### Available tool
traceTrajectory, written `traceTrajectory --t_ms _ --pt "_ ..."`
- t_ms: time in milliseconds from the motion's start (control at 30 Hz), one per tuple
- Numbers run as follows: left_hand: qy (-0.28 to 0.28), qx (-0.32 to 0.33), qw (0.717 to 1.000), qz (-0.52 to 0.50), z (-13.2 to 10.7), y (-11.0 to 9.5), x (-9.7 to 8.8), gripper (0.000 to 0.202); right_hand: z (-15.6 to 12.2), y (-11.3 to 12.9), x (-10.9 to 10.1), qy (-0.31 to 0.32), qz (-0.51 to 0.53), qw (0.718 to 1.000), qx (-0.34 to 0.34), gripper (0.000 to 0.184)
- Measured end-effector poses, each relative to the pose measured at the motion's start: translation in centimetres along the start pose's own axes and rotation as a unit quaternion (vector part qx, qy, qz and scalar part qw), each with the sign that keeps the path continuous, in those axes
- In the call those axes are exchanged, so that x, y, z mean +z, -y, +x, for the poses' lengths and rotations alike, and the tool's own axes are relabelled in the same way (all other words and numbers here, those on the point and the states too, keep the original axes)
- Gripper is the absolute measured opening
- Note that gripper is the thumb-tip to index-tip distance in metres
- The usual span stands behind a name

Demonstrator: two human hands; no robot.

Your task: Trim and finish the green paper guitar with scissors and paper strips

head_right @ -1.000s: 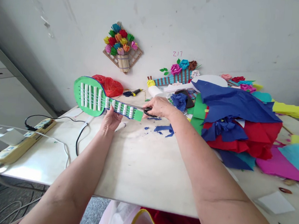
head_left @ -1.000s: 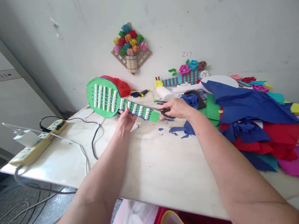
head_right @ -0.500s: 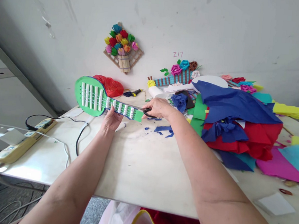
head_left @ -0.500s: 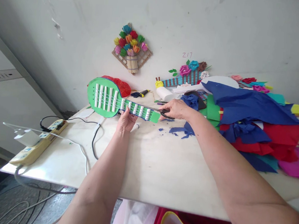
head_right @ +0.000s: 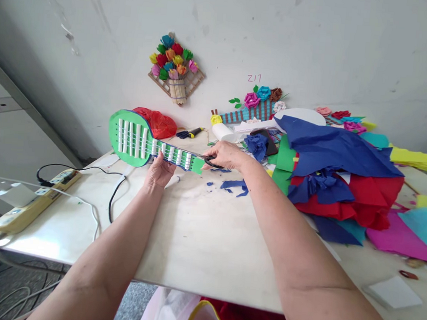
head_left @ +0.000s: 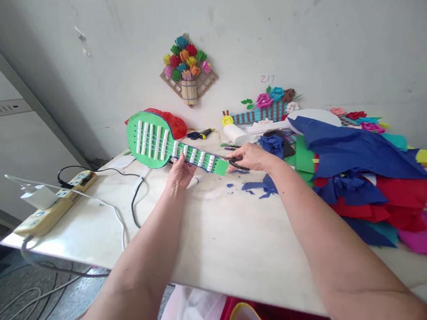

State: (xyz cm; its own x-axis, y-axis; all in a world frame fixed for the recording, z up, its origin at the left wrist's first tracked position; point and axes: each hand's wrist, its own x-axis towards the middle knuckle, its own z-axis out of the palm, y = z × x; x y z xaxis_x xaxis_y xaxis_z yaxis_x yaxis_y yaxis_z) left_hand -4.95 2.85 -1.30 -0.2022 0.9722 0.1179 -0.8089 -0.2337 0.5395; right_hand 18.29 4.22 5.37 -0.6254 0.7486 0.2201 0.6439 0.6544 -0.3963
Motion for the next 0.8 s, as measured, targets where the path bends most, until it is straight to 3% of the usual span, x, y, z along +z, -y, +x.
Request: traceTrajectory --t_ms 333,567,800 --pt "0.001 0.003 1.000 0.000 -0.02 0.05 -0.01 0.017 -0.14 0.46 -0.34 0.021 0.001 1.000 0.022 0.045" --pt "-0.008 0.002 1.000 0.011 -0.08 0.13 0.03 0.018 -0.33 0.86 -0.56 -0.001 -0.022 0.999 0.031 0.041" --pt "-0.002 0.005 1.000 0.006 0.04 0.11 -0.06 0.019 -0.14 0.00 -0.12 0.023 0.061 0.998 -0.006 0.044"
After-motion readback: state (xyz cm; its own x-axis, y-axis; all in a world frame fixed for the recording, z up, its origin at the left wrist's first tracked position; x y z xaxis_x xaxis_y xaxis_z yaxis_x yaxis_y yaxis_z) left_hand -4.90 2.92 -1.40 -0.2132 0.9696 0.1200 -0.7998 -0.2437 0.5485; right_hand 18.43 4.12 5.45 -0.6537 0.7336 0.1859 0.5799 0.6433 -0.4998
